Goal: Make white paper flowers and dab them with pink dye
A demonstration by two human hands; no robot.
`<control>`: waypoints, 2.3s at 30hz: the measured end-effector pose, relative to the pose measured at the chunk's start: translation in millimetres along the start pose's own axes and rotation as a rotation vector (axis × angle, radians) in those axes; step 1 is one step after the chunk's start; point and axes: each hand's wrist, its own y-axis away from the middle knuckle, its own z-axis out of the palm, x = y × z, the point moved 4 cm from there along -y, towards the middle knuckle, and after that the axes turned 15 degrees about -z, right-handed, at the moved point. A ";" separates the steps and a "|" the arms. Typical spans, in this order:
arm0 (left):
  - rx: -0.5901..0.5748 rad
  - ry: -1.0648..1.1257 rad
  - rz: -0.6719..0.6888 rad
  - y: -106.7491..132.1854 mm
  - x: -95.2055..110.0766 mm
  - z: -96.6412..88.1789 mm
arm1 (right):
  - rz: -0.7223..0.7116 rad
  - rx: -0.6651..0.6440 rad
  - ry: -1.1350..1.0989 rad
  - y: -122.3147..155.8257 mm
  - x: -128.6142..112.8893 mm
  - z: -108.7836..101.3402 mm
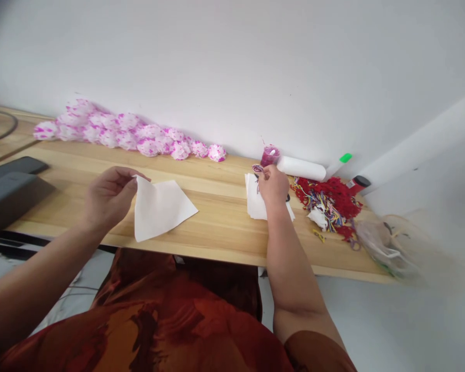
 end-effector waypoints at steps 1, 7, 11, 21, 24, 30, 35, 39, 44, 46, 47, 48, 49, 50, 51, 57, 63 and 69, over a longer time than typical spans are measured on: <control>0.006 -0.028 0.003 0.1 -0.9 -1.4 | -0.010 0.007 -0.009 0.6 -0.6 -0.4; 0.012 -0.222 0.077 3.3 7.9 3.6 | -0.125 0.125 -0.141 1.5 -14.7 -3.5; -0.006 -0.325 0.194 4.9 23.9 16.5 | -0.218 0.113 -0.484 7.5 -49.2 -3.2; -0.089 -0.413 0.392 21.8 61.6 38.3 | -0.410 -0.116 -0.824 73.6 -168.2 -5.0; -0.148 -0.342 0.252 27.9 49.4 31.1 | -0.386 -0.081 -0.621 77.7 -168.1 2.6; -0.220 -0.141 0.095 28.9 16.7 14.8 | -0.401 0.008 -0.483 77.3 -150.8 -4.0; -0.355 -0.154 0.027 34.7 -1.8 12.5 | -0.618 0.102 -0.533 95.1 -147.3 -9.7; -0.384 -0.384 -0.040 42.1 -10.4 10.1 | -0.626 -0.047 -0.608 108.6 -142.1 -0.8; -0.373 -0.443 -0.161 44.1 -12.8 4.7 | -0.562 -0.111 -0.694 116.8 -139.9 -4.0; -0.406 -0.402 -0.223 44.3 -12.1 4.8 | -0.562 -0.126 -0.717 118.2 -141.4 -6.8; -0.419 -0.368 -0.253 44.4 -11.5 5.2 | -0.566 -0.130 -0.727 118.2 -142.2 -7.9; -0.432 -0.327 -0.283 44.5 -11.0 5.7 | -0.573 -0.133 -0.735 117.8 -142.9 -8.5; -0.447 -0.284 -0.311 44.8 -10.7 6.6 | -0.586 -0.136 -0.740 117.0 -143.5 -8.7; -0.465 -0.243 -0.335 45.2 -10.4 7.6 | -0.602 -0.138 -0.743 115.9 -144.0 -8.6; -0.482 -0.207 -0.351 45.7 -10.2 8.6 | -0.619 -0.136 -0.743 114.6 -144.2 -8.2; -0.493 -0.096 -0.298 51.4 -8.8 6.2 | -0.600 -0.130 -0.743 114.2 -141.8 -7.1; -0.524 -0.154 -0.153 36.2 -1.8 19.5 | -0.444 -0.137 -0.823 110.1 -140.5 -2.2; -0.444 -0.035 0.168 -15.0 49.4 48.1 | -0.332 0.197 -0.793 72.5 -131.7 -27.3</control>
